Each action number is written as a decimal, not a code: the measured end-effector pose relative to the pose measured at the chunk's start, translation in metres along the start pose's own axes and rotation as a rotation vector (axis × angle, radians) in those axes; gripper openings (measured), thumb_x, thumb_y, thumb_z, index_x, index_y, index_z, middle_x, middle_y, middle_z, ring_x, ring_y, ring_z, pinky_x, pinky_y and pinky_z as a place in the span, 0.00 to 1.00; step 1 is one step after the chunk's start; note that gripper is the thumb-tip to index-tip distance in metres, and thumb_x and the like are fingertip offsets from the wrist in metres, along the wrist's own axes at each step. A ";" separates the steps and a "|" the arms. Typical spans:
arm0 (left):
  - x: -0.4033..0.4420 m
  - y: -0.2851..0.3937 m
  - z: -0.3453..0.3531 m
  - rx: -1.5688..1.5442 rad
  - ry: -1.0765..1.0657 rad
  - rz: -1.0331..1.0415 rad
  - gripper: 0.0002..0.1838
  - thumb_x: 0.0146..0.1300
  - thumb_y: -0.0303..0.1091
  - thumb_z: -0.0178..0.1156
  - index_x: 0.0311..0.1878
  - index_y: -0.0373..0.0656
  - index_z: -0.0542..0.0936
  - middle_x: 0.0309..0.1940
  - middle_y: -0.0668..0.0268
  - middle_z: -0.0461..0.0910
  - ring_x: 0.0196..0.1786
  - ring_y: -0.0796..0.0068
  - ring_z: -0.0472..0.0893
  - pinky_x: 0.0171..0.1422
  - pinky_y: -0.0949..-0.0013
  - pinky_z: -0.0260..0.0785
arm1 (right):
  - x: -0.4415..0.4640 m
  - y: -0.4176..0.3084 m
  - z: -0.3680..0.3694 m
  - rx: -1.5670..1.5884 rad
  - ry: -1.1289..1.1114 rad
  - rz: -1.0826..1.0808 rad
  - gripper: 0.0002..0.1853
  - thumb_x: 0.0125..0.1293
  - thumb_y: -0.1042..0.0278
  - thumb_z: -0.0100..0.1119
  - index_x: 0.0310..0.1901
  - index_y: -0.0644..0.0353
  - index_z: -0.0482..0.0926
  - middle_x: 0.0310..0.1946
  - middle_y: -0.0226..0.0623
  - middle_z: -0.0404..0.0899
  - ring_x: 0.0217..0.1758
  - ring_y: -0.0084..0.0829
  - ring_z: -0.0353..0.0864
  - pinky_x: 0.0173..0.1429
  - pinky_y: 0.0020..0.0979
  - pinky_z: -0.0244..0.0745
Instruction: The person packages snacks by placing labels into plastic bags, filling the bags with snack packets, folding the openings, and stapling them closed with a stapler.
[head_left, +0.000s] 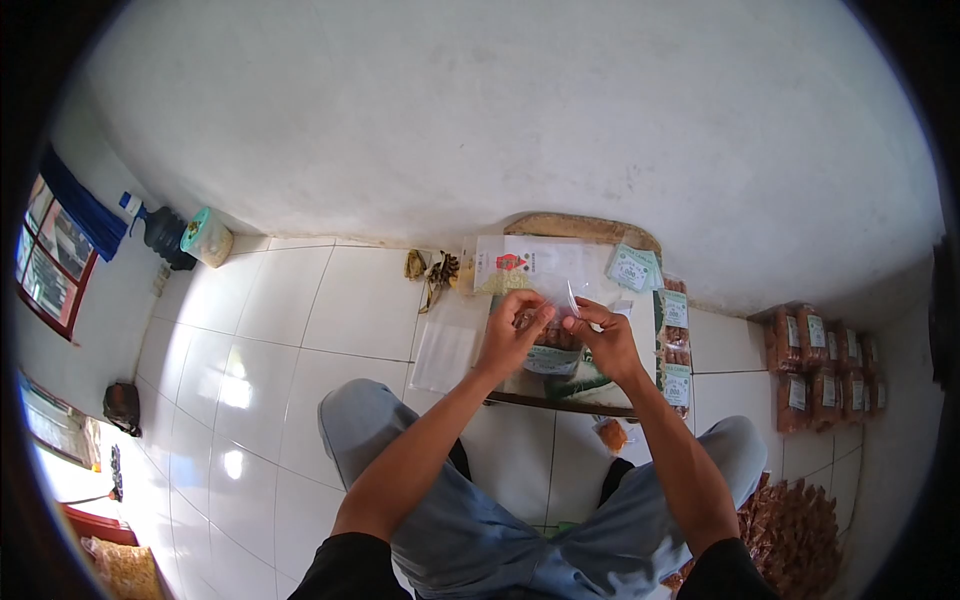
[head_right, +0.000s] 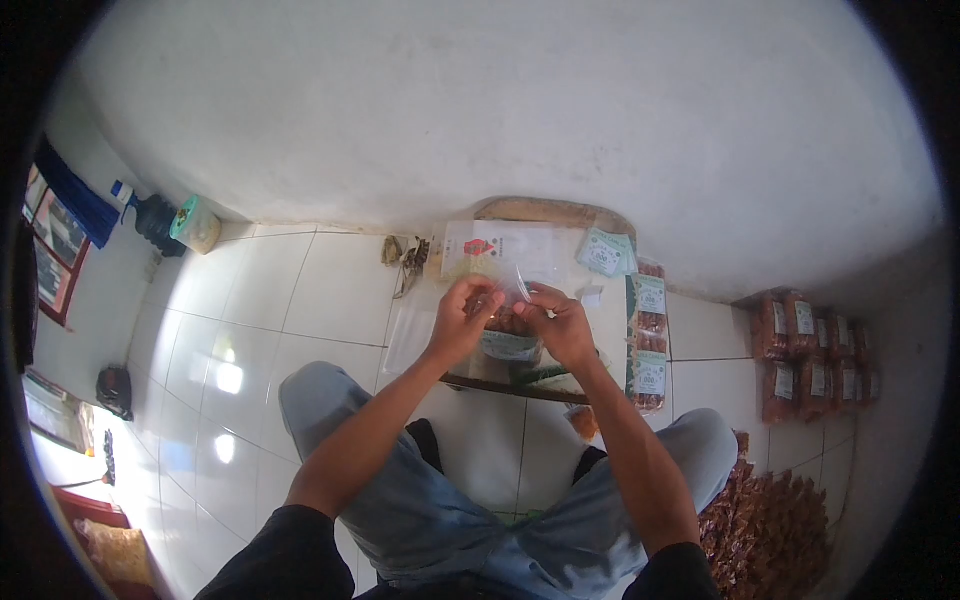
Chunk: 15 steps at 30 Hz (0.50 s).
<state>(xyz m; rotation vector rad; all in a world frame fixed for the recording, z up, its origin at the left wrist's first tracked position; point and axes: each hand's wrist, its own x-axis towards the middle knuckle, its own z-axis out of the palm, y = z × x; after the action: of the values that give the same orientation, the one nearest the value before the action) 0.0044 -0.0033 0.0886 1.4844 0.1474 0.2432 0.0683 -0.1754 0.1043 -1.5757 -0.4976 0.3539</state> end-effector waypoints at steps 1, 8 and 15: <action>0.001 -0.001 0.001 -0.074 0.036 0.094 0.14 0.67 0.34 0.63 0.48 0.34 0.78 0.45 0.63 0.80 0.44 0.82 0.79 0.46 0.75 0.73 | 0.000 -0.005 -0.001 0.015 -0.027 0.036 0.14 0.62 0.66 0.68 0.47 0.64 0.84 0.55 0.39 0.80 0.54 0.29 0.76 0.59 0.29 0.69; 0.004 0.002 -0.007 0.014 0.049 0.125 0.12 0.62 0.32 0.69 0.44 0.35 0.82 0.36 0.69 0.82 0.39 0.85 0.78 0.44 0.77 0.72 | 0.010 0.018 -0.013 -0.094 -0.043 -0.027 0.14 0.59 0.66 0.70 0.46 0.59 0.85 0.53 0.38 0.80 0.57 0.33 0.76 0.63 0.31 0.67; 0.003 -0.002 -0.011 -0.092 0.048 0.120 0.06 0.64 0.29 0.66 0.40 0.36 0.82 0.34 0.71 0.82 0.36 0.87 0.76 0.41 0.80 0.70 | 0.003 0.001 -0.028 -0.418 -0.069 -0.183 0.17 0.56 0.65 0.73 0.48 0.54 0.85 0.45 0.37 0.79 0.53 0.36 0.77 0.61 0.34 0.69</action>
<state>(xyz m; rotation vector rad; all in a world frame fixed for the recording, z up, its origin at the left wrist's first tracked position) 0.0051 0.0085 0.0855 1.3982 0.0846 0.3787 0.0853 -0.1974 0.1054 -1.9060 -0.8015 0.1695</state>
